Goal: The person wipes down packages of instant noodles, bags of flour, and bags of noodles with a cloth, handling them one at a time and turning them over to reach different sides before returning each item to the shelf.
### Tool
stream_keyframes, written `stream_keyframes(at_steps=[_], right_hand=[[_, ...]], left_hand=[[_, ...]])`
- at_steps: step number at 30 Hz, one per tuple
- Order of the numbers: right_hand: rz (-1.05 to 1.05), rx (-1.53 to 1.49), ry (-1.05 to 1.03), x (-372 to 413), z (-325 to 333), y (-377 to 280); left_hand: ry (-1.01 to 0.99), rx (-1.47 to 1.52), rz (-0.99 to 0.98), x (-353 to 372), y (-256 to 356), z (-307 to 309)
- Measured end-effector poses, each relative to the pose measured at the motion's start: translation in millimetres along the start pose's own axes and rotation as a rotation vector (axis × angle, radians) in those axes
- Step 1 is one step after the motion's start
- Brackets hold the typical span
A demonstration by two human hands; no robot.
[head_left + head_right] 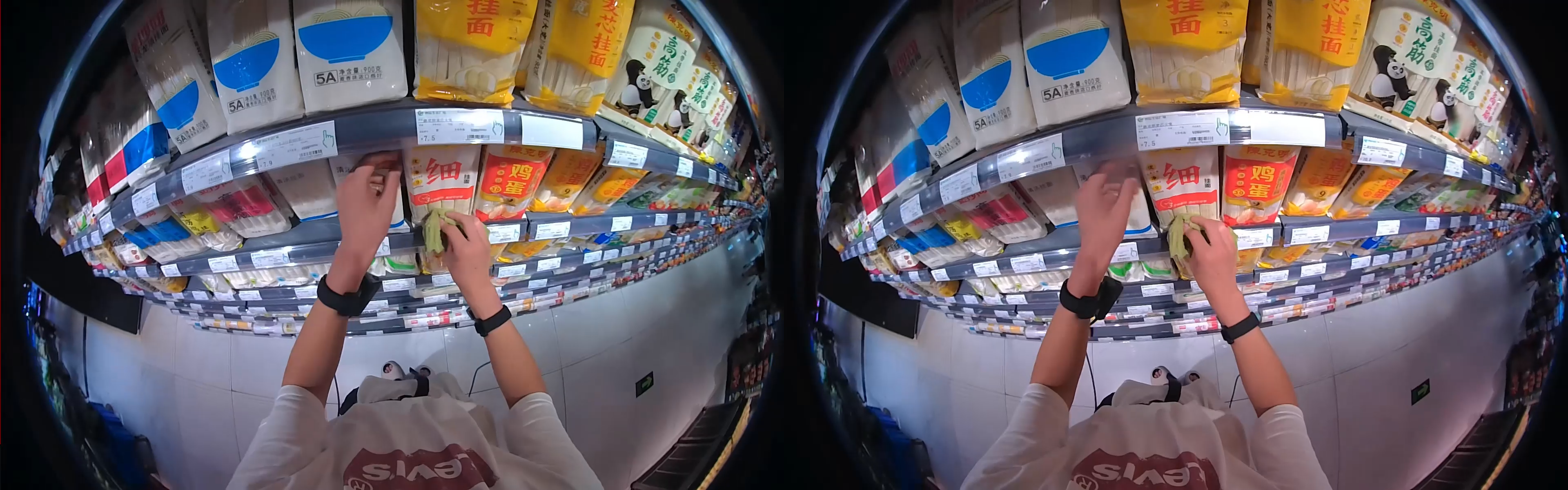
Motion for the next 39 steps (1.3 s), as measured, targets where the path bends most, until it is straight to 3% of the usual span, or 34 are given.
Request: stream_keyframes(at_steps=[4,6,8,9,12,16,18,20,21,24,26,29,32,34,36,39], right_hand=[[-0.123,-0.159,0.015,12.1,2.7,3.1],[-0.192,-0.229,0.026,16.9,2.9,-3.3],[-0.185,-0.236,0.017,18.1,-0.2,-8.8],[-0.187,-0.258,0.019,16.9,-2.0,-12.0],[-0.182,-0.299,-0.014,2.9,-2.7,-26.0],[0.016,-0.305,0.069,-67.6,-9.1,-61.9],[0.165,-0.248,0.123,-97.1,-23.4,-81.2],[0.175,-0.199,0.144,-110.2,-44.0,-95.3],[0.107,-0.128,0.132,-108.4,-58.8,-94.9],[0.028,-0.04,0.141,-87.6,-85.3,-101.0],[-0.057,-0.054,0.134,-62.3,-94.2,-104.0],[-0.27,-0.105,0.119,-17.2,-100.6,-100.5],[-0.353,-0.157,0.179,7.1,-104.8,-102.8],[-0.355,-0.177,0.171,-12.0,-102.1,-123.1],[-0.19,-0.252,0.224,-52.4,-100.5,-150.6],[-0.156,-0.115,0.169,-110.1,-109.8,-173.4]], left_hand=[[0.184,-0.073,0.021,30.3,-45.2,24.9],[0.182,-0.098,0.059,40.7,-63.4,37.3],[0.045,-0.092,0.061,37.5,-75.2,40.4],[0.087,-0.143,-0.012,32.7,-73.1,41.7],[0.045,-0.007,0.049,22.4,-78.6,39.2],[0.078,0.037,0.103,22.0,-82.3,40.4],[0.097,0.003,0.034,24.4,-90.3,40.3],[0.124,-0.134,-0.096,23.3,-99.3,40.7],[0.064,-0.007,0.024,23.5,-105.4,37.4],[0.025,0.137,-0.013,24.7,-107.1,48.0],[-0.035,0.037,0.032,32.6,-116.0,63.9],[0.155,0.098,0.047,46.0,-127.6,85.8],[0.075,0.168,0.105,50.1,-132.8,97.3],[0.04,0.169,0.073,45.7,-137.6,100.1],[-0.009,0.298,0.137,42.3,-134.0,100.0],[0.032,0.179,0.087,29.2,-135.0,105.1]])
Point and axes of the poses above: each hand's wrist, its own x-axis away from the middle knuckle, its own z-axis out of the back of the hand, y = z × x, the point moved 3 cm from there along -x, towards the middle knuckle, and after that the axes turned 9 degrees about -x, right-handed, at the moved point
